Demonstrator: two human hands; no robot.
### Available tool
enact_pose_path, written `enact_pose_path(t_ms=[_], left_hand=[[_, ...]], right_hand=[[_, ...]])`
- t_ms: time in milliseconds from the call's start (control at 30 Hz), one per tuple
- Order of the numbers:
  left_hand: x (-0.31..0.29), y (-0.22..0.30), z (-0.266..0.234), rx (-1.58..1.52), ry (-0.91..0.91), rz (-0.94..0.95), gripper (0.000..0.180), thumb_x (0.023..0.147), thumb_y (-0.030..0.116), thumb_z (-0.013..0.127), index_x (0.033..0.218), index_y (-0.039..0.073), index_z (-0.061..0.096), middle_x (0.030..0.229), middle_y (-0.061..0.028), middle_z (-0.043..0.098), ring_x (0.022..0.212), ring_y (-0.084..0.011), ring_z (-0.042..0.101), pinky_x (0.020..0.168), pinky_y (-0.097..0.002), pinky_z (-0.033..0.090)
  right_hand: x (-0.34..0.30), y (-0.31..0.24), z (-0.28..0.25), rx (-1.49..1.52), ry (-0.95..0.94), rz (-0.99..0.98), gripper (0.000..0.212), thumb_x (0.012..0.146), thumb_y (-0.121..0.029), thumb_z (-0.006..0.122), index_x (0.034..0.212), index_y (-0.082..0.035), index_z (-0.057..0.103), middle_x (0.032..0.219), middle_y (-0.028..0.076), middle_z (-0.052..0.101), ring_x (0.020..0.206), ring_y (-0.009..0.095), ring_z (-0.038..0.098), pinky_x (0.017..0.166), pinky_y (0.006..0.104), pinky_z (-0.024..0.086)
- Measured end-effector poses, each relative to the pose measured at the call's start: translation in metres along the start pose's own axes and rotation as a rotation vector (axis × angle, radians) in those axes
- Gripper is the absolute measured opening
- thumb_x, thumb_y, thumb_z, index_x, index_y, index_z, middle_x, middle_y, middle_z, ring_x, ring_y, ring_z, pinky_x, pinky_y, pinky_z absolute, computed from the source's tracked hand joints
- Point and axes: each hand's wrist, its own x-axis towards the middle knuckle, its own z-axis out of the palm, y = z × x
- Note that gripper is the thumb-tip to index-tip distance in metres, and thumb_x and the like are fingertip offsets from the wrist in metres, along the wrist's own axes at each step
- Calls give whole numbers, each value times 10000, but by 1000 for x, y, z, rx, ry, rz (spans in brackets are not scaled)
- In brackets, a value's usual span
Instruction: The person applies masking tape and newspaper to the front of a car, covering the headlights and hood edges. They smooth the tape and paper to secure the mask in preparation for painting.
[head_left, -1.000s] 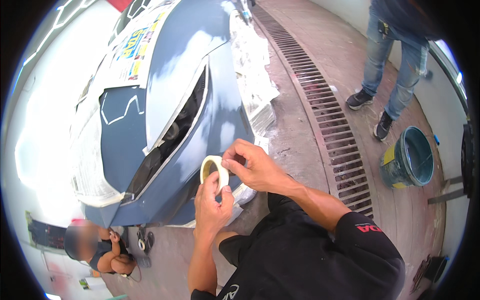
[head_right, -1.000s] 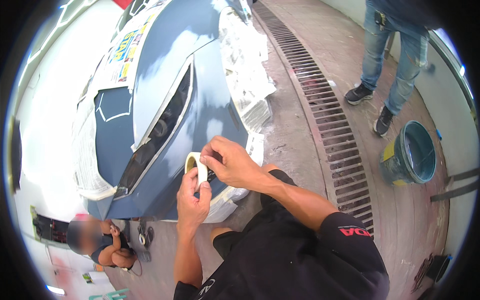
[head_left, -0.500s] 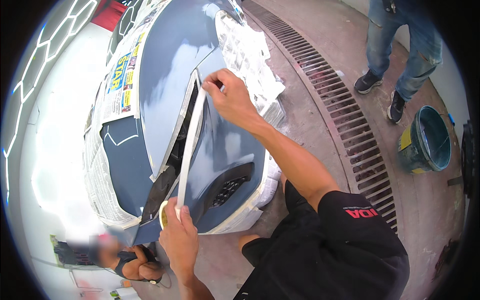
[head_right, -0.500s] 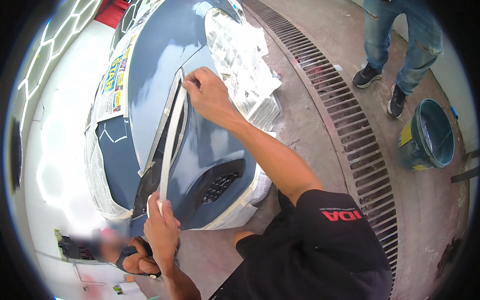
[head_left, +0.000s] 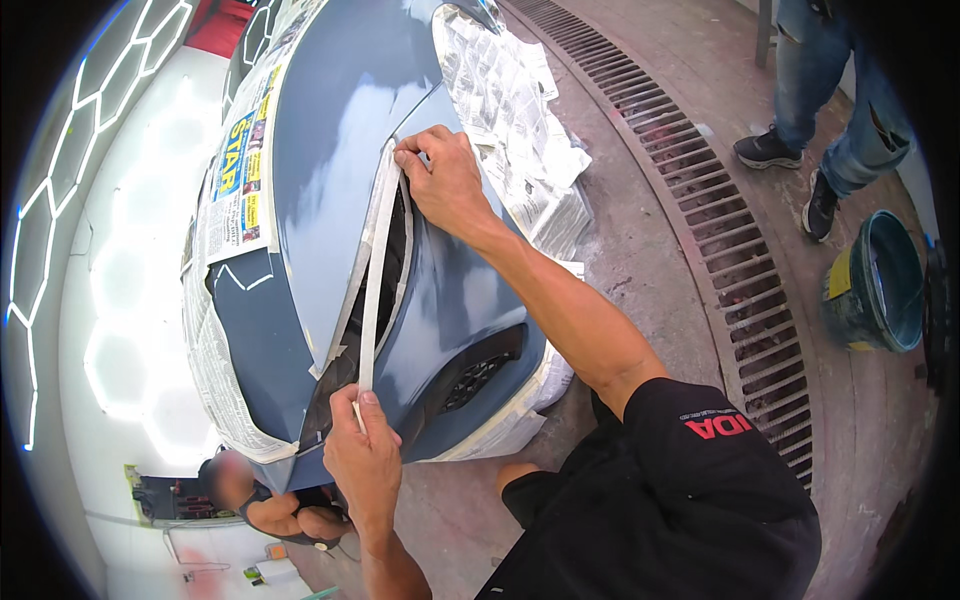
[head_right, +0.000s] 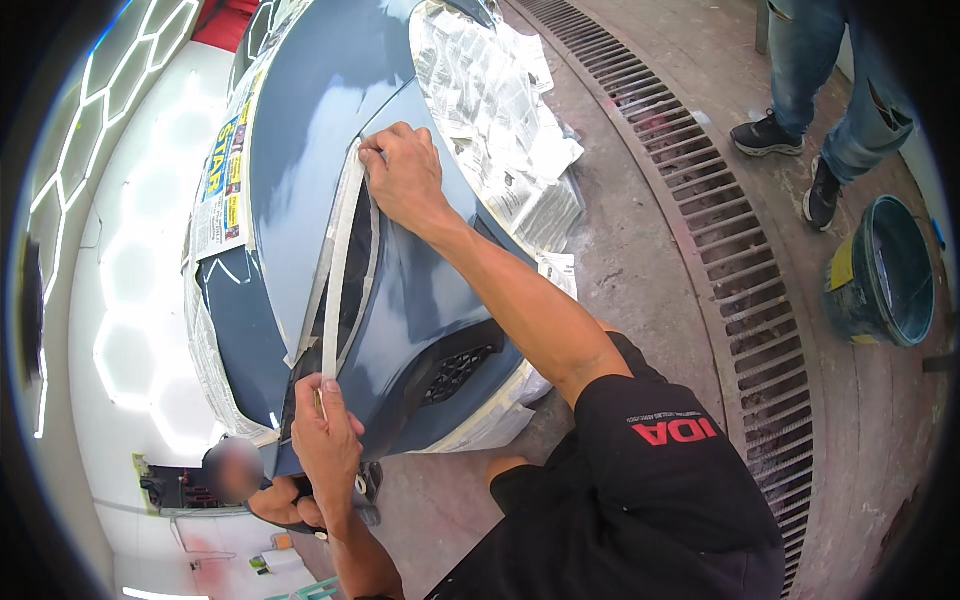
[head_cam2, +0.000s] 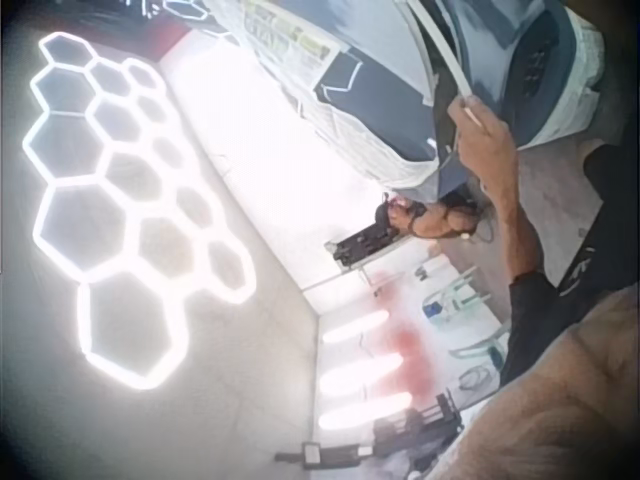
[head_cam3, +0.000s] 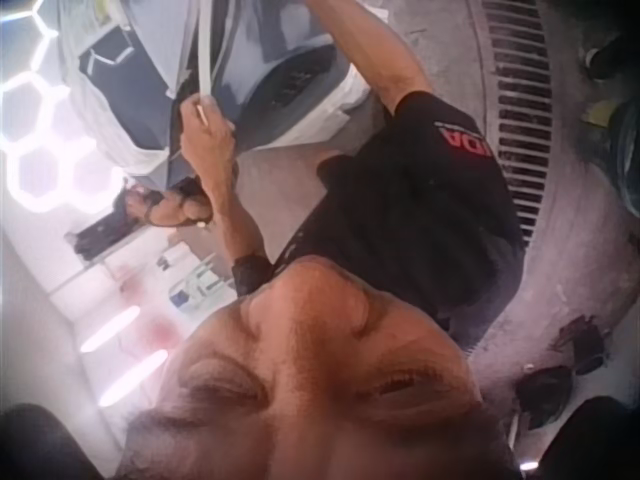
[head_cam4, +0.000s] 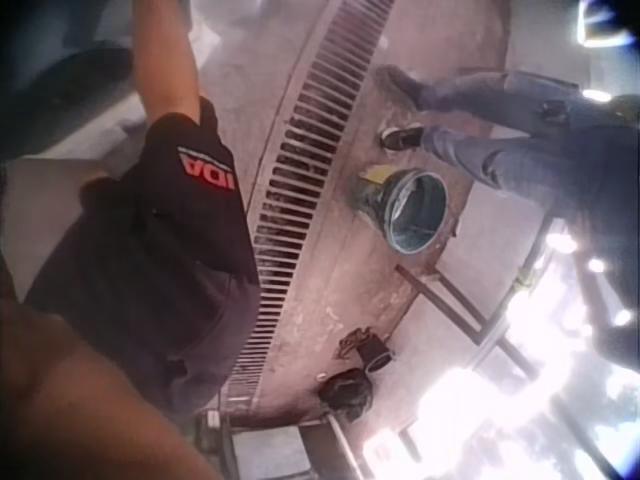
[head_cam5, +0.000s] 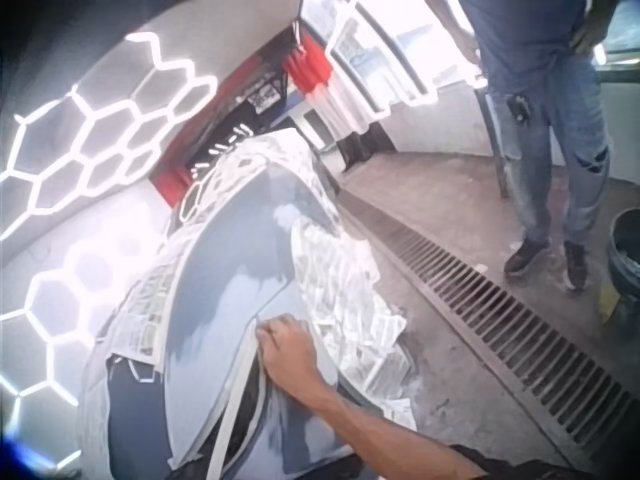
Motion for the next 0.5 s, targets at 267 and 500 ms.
enact_pose_path(t_ms=[267, 500], left_hand=[[2, 1, 1, -16, 39, -12, 287, 1169, 305, 540, 1170, 45, 664, 615, -50, 640, 562, -187, 662, 611, -371, 492], [8, -13, 4, -171, 28, -20, 279, 1143, 300, 602, 1115, 36, 689, 620, -37, 658, 526, -115, 606, 558, -336, 462]], right_hand=[[0, -2, 6, -18, 64, -43, 122, 997, -162, 742, 1017, -77, 827, 1154, 43, 729, 1111, 293, 564, 1030, 432, 432], [0, -4, 5, -67, 81, -12, 197, 965, -209, 793, 1096, -65, 828, 1193, 78, 735, 1124, 323, 579, 1040, 452, 485]])
